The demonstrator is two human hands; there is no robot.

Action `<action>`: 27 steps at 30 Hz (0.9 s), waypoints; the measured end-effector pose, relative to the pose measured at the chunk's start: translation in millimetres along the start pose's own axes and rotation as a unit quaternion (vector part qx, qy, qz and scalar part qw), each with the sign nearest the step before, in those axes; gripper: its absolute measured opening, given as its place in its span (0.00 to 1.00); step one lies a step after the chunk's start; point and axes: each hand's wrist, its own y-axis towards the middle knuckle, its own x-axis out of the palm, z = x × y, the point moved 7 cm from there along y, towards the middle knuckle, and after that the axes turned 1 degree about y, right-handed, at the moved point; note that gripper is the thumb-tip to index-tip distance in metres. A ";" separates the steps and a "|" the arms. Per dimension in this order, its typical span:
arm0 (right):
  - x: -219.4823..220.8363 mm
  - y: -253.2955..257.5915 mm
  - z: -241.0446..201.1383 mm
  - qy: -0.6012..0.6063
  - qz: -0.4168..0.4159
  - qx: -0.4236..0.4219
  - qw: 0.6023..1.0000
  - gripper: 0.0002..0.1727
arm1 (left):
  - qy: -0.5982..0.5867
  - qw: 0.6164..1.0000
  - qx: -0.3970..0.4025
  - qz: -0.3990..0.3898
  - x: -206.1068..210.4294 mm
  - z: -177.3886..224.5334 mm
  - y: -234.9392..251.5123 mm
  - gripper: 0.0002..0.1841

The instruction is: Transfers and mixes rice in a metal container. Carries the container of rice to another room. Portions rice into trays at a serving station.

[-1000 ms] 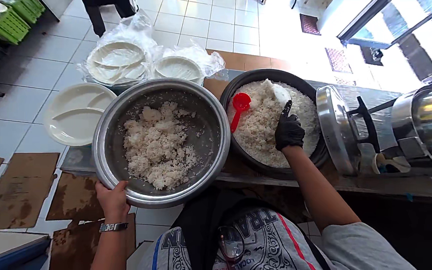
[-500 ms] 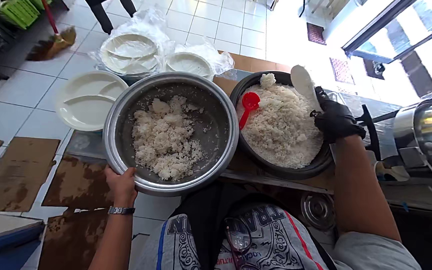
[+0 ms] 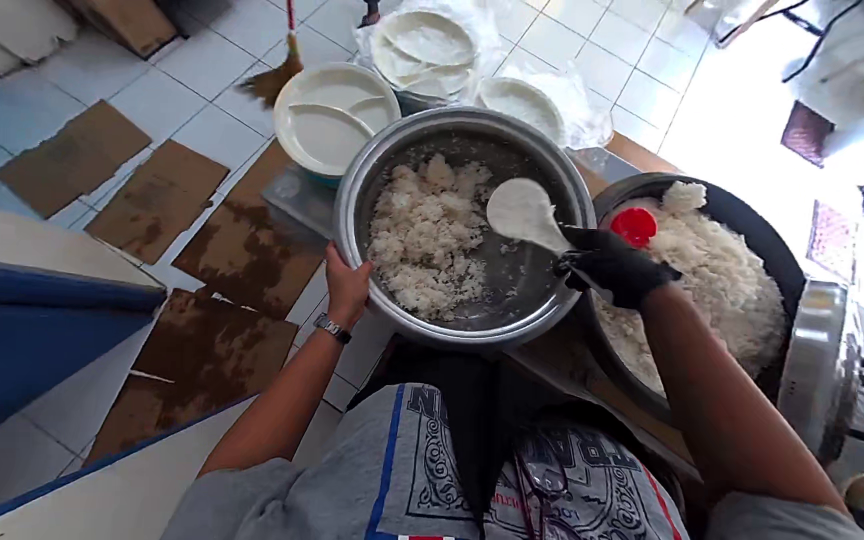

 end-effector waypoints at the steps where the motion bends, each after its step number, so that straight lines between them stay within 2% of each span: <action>1: 8.6 18.3 -5.8 -0.111 -0.007 0.026 0.993 0.21 | 0.009 1.000 -0.001 -0.009 -0.7 -0.4 -0.5 0.48; 3: 19.0 49.6 -15.7 -0.286 -0.001 0.068 0.956 0.15 | 0.007 1.000 -0.003 -0.019 -0.6 -2.9 -0.5 0.49; 5: 29.6 81.0 -19.1 -0.346 0.006 0.078 0.935 0.16 | 0.000 1.000 -0.007 -0.018 -0.1 -5.2 1.7 0.50; 8: 55.5 121.2 -23.7 -0.267 0.017 0.059 0.962 0.19 | -0.001 1.000 -0.013 -0.022 0.6 -2.2 2.6 0.52; 10: 86.7 135.5 -30.9 -0.195 -0.010 0.054 0.979 0.20 | 0.003 0.999 -0.016 -0.032 1.4 -1.0 2.4 0.52; 15: 150.1 155.3 -52.4 -0.102 -0.024 0.029 0.994 0.19 | 0.022 0.999 -0.008 -0.035 0.7 -3.1 8.7 0.54; 22: 164.2 161.9 -43.2 -0.016 -0.030 0.011 0.999 0.24 | -0.003 0.999 -0.013 -0.030 2.8 -5.4 8.7 0.56; 27: 173.9 149.9 -50.4 -0.053 -0.068 -0.001 0.996 0.25 | 0.021 0.999 -0.004 -0.025 3.1 -3.9 9.6 0.55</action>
